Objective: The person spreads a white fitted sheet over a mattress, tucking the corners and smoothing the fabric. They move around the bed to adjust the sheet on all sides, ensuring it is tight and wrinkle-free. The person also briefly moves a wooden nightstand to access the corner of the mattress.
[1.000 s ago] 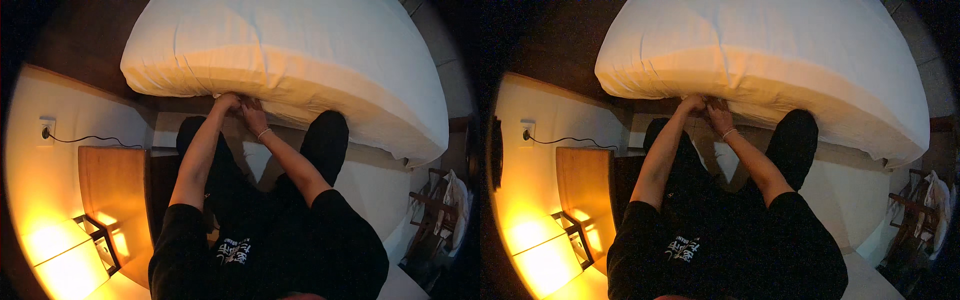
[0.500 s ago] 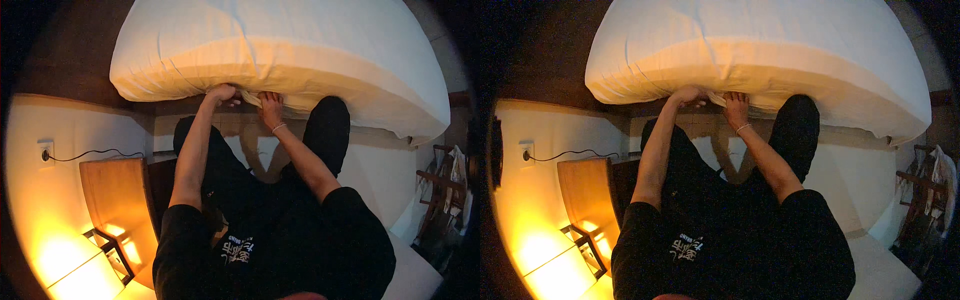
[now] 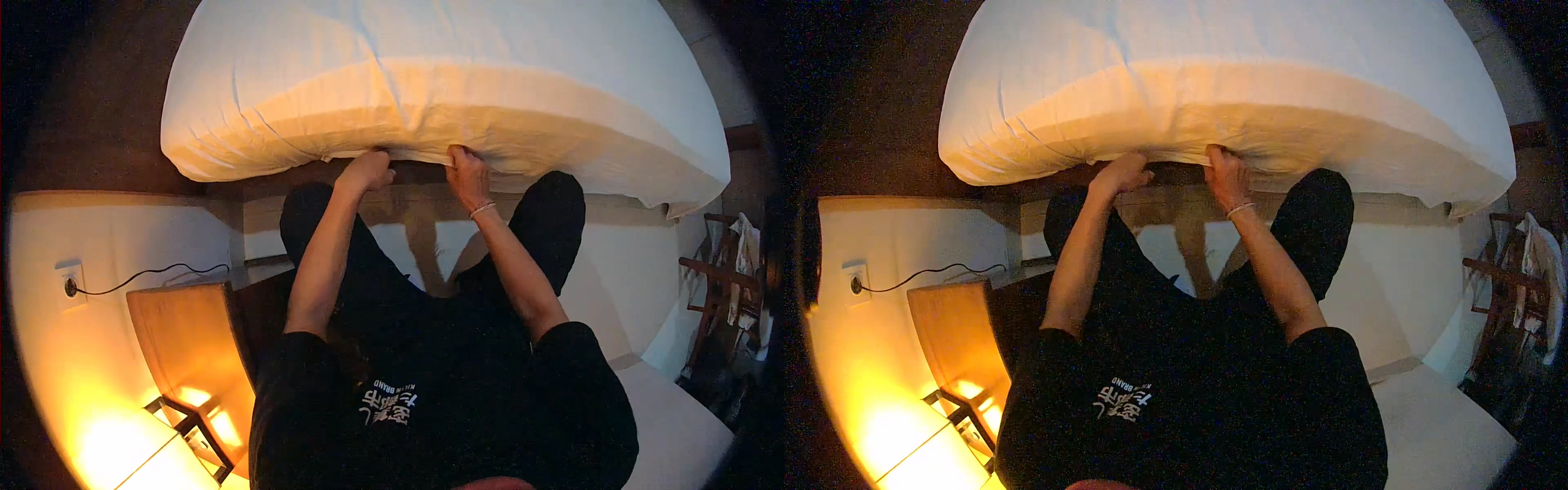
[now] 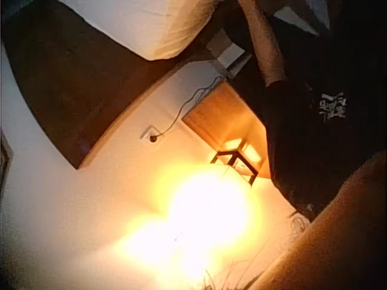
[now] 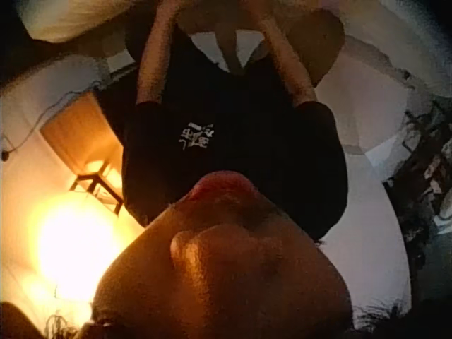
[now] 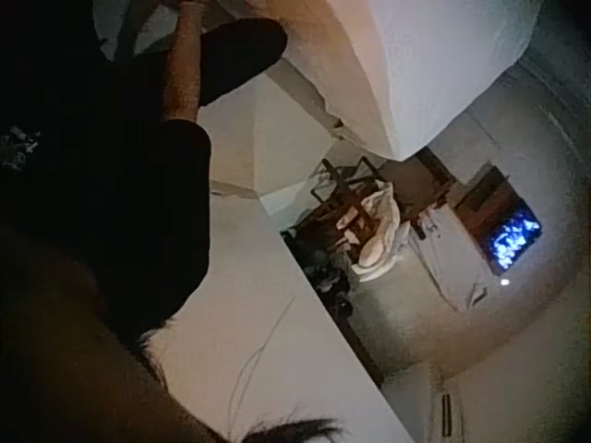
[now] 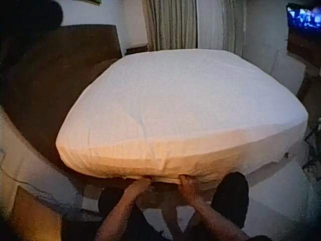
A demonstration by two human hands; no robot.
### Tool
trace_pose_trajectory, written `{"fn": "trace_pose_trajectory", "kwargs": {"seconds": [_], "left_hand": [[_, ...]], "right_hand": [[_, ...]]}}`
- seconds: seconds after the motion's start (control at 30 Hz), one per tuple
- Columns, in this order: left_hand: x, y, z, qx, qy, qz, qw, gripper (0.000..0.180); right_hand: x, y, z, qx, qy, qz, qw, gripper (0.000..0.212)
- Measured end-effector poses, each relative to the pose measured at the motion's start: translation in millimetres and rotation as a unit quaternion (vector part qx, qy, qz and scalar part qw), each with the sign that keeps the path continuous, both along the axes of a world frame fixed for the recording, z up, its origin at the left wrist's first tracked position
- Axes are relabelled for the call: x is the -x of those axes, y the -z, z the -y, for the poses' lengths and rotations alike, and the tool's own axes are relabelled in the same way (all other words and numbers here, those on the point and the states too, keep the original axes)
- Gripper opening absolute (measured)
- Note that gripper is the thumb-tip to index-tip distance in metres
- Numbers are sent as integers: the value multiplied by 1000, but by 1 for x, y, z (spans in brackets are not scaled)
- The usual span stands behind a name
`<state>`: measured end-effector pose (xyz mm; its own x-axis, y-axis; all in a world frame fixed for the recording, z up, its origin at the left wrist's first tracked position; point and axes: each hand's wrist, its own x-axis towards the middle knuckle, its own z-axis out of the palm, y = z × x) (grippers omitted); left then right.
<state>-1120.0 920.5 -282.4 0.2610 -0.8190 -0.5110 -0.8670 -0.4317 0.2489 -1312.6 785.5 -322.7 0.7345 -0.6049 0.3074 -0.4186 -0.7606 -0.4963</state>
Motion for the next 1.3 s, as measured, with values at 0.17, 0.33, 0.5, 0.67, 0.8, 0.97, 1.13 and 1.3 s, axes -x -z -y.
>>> {"fn": "trace_pose_trajectory", "kwargs": {"seconds": [0.17,0.33,0.5,0.67,0.8,0.97,1.13,1.3], "left_hand": [[2,36,13,-18,3,4,1000,57],[-13,70,10,87,-33,81,992,67],[-8,45,16,74,-9,67,995,64],[4,16,9,101,-30,-2,994,56],[20,33,9,262,49,-29,963,55],[22,62,28,190,-19,72,979,65],[45,38,36,81,-35,43,995,72],[20,43,11,188,-100,-47,976,52]], "right_hand": [[2,12,-4,-66,-23,8,998,24],[-2,12,-29,102,-78,-21,992,56],[-1,10,-31,87,-67,-139,984,74],[-9,8,-26,46,-57,-186,980,80],[-19,11,-13,45,-65,-185,980,76],[-45,-13,6,-120,-137,-310,933,73],[-32,-32,-27,38,-101,-318,942,81],[-32,-21,-43,19,-182,-256,949,87]]}}
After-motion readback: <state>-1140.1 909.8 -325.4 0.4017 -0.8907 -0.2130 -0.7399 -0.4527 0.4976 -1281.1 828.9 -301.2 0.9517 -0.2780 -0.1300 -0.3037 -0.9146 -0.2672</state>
